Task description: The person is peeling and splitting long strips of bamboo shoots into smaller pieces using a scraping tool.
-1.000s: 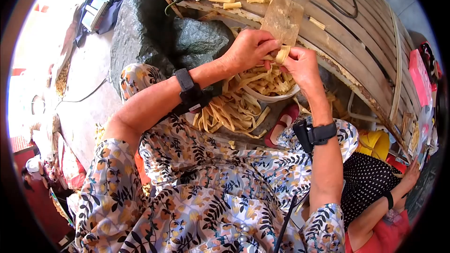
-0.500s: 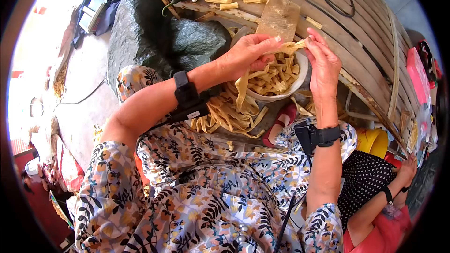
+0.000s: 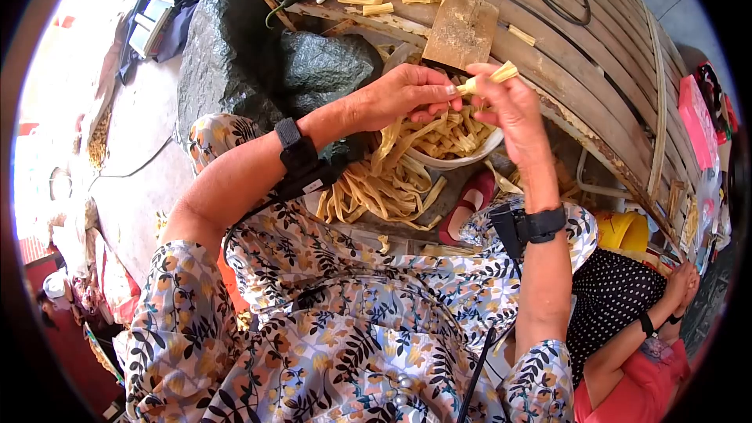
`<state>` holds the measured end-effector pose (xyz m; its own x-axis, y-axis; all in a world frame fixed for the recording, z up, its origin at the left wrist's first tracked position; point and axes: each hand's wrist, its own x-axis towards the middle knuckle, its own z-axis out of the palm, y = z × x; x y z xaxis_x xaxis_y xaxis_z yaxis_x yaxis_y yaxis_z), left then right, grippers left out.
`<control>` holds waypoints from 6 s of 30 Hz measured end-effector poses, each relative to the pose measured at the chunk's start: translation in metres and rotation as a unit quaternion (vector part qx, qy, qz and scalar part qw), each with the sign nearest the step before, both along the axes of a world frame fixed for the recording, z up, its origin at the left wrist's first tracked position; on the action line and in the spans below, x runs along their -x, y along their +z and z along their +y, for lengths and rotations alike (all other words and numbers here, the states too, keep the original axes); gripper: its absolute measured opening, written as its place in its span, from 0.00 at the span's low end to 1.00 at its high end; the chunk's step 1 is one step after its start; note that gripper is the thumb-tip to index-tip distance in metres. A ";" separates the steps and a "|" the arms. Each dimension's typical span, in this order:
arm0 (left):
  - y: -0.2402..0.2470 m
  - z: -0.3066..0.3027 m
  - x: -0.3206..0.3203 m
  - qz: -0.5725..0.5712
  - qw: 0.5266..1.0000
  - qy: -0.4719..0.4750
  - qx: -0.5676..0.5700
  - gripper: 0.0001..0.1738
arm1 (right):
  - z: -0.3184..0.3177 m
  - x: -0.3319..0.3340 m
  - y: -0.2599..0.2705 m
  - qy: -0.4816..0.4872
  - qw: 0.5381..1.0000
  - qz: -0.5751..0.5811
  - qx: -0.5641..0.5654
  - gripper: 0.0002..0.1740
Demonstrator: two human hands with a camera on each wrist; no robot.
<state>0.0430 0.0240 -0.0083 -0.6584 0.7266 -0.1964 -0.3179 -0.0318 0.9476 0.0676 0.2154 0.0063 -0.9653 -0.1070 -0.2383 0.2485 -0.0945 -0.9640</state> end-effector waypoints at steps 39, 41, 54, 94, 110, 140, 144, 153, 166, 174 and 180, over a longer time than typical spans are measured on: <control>0.040 -0.015 0.088 0.224 0.963 0.111 0.100 0.12 | 0.014 0.063 0.029 -0.102 0.989 0.104 0.024 0.09; 0.034 -0.010 0.099 0.277 0.938 0.159 0.135 0.12 | 0.012 0.073 0.019 -0.114 0.986 0.118 0.043 0.08; 0.023 -0.001 0.118 0.333 0.894 0.240 0.180 0.14 | 0.007 0.105 0.002 -0.154 0.974 0.153 0.063 0.09; 0.011 -0.007 0.040 0.197 0.971 0.075 0.109 0.09 | 0.019 0.029 0.036 0.034 0.951 0.249 -0.183 0.12; 0.025 -0.013 0.040 0.231 0.967 -0.014 0.101 0.11 | 0.005 0.000 0.019 0.329 0.938 -0.085 0.070 0.14; -0.006 0.021 0.009 0.071 0.977 0.194 -0.049 0.14 | -0.012 0.019 0.007 0.027 0.990 -0.013 -0.134 0.08; 0.013 0.025 0.001 0.144 0.972 0.178 0.052 0.16 | -0.015 0.013 0.002 0.000 0.986 0.072 -0.148 0.05; 0.014 0.029 0.001 0.117 0.963 0.231 0.081 0.14 | -0.017 0.009 -0.005 -0.062 0.948 0.285 -0.129 0.06; 0.006 0.009 0.012 -0.095 0.993 0.051 -0.056 0.13 | 0.020 0.019 0.013 -0.153 0.983 0.042 0.089 0.15; 0.001 0.004 0.012 -0.081 0.996 0.027 -0.040 0.14 | 0.004 0.013 0.002 0.056 0.998 0.005 0.022 0.11; 0.006 -0.004 0.015 -0.116 0.991 0.016 -0.062 0.14 | 0.001 0.013 0.001 -0.030 0.993 0.004 0.114 0.06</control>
